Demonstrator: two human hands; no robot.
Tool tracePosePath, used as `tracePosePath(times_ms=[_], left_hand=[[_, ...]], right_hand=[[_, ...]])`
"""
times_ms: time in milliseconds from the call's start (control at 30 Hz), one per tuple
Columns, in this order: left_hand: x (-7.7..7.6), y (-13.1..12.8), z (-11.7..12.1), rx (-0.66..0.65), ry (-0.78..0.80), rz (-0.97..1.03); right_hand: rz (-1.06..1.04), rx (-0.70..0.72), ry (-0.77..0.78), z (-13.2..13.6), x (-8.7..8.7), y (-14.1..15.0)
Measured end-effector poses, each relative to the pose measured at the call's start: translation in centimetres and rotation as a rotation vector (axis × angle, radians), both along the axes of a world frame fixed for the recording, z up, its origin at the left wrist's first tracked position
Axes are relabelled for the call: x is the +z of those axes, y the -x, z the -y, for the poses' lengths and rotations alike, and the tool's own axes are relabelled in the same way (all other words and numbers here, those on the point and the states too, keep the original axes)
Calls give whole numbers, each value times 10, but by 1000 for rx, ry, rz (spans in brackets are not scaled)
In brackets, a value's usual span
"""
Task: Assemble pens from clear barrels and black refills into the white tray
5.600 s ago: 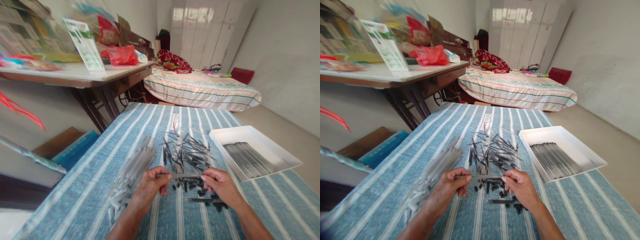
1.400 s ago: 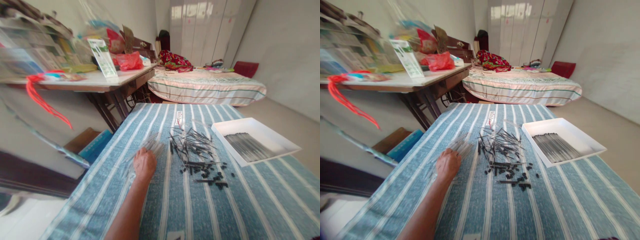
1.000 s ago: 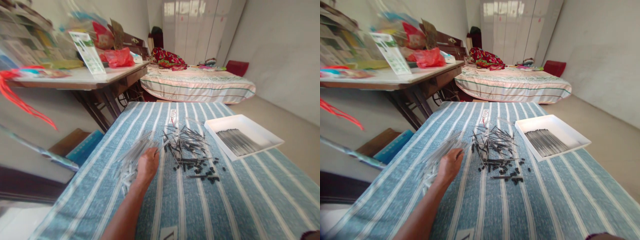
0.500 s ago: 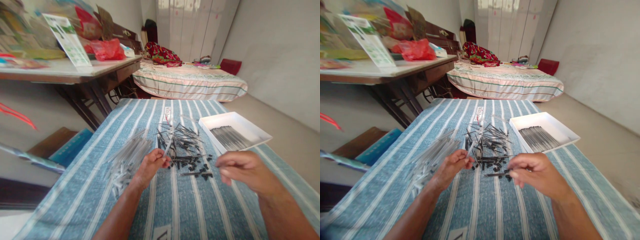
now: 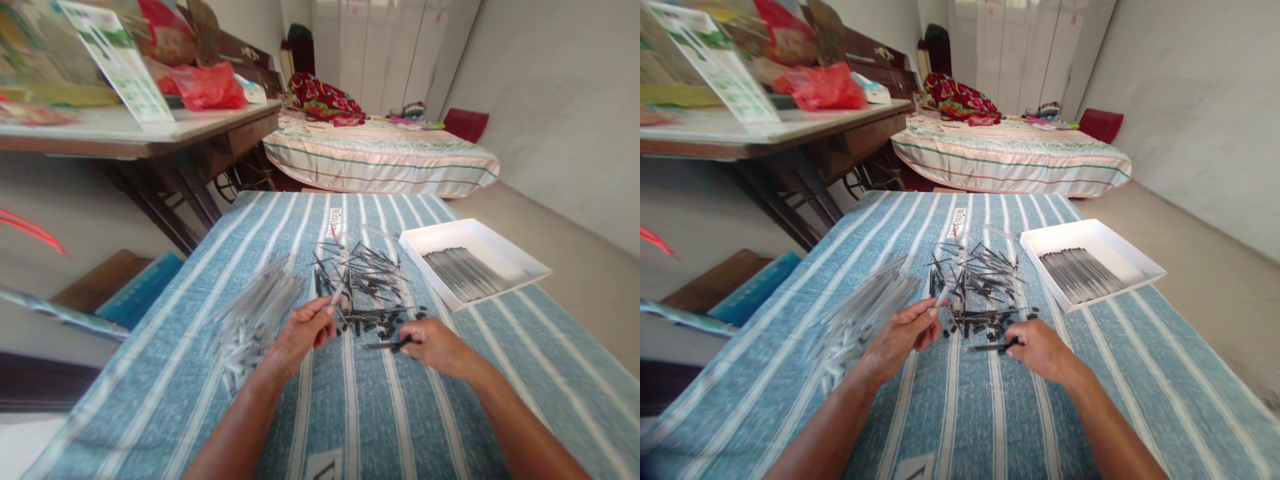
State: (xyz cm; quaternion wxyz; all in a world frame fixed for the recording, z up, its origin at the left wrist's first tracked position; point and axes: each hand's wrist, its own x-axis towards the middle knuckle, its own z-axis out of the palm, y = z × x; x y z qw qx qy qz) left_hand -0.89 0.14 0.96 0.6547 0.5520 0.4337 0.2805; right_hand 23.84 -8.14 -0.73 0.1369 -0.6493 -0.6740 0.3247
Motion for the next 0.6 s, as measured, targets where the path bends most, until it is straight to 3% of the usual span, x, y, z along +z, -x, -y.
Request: tracePosePath(times_ms=[167, 333, 600], left_hand=[[-6, -3, 2, -50, 83, 78], [-6, -3, 3, -138, 55, 30], [-7, -3, 3, -181, 22, -3]], right_hand=[[351, 123, -41, -3, 14, 11], [645, 200, -33, -6, 24, 24], [739, 501, -129, -22, 33, 36]])
